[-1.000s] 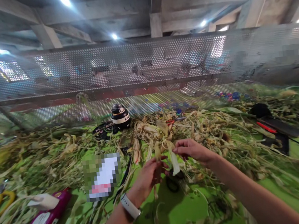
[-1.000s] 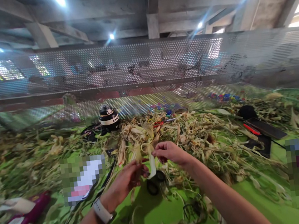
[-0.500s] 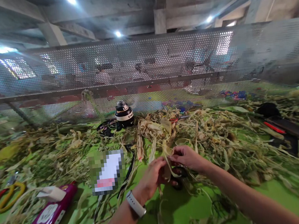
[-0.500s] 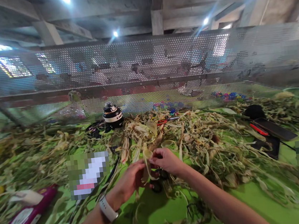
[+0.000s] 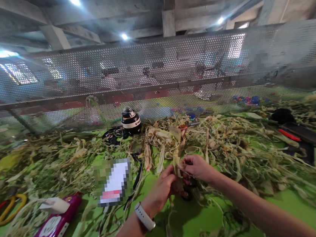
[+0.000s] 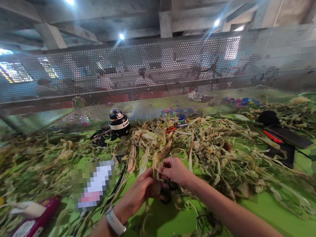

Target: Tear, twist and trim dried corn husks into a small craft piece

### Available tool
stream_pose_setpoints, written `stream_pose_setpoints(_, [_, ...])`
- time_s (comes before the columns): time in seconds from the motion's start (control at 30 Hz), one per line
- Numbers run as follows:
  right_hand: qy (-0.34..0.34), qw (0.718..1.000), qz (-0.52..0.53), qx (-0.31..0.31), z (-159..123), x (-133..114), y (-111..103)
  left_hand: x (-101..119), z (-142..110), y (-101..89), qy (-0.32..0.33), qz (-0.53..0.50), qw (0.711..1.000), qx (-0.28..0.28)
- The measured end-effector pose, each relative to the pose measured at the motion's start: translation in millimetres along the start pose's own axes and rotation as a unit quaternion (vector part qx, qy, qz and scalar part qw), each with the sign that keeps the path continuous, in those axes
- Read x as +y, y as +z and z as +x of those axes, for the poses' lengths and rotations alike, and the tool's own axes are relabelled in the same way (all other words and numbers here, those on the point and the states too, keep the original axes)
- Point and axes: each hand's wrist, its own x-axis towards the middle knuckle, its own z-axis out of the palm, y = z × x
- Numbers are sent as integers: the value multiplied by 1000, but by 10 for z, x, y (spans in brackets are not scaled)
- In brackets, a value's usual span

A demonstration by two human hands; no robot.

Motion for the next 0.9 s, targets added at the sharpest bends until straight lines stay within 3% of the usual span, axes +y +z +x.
stream_pose_setpoints(0.13, [-82,989,-91,87,0,-8,-45,-29,11,-5,14,20,1000,-2])
stream_pose_setpoints(0.27, [-155,983,-53,84,41,54,-28,-71,26,-24,15,30,999,-2])
stream_pose_setpoints(0.4, [-82,992,90,24,39,70,36,-101,22,-40,-2,37,999,-18])
stream_pose_setpoints(0.5, [-35,989,139,41,17,35,39,-89,-6,-20,-3,69,996,-54])
stream_pose_setpoints(0.6, [-30,987,140,73,22,11,2,-64,-32,28,8,94,993,-65])
stream_pose_setpoints(0.73, [-40,989,119,73,57,22,-55,-60,-17,66,34,95,995,4])
stream_pose_setpoints(0.9, [-73,996,-1,56,65,60,-126,-83,34,37,56,95,993,43])
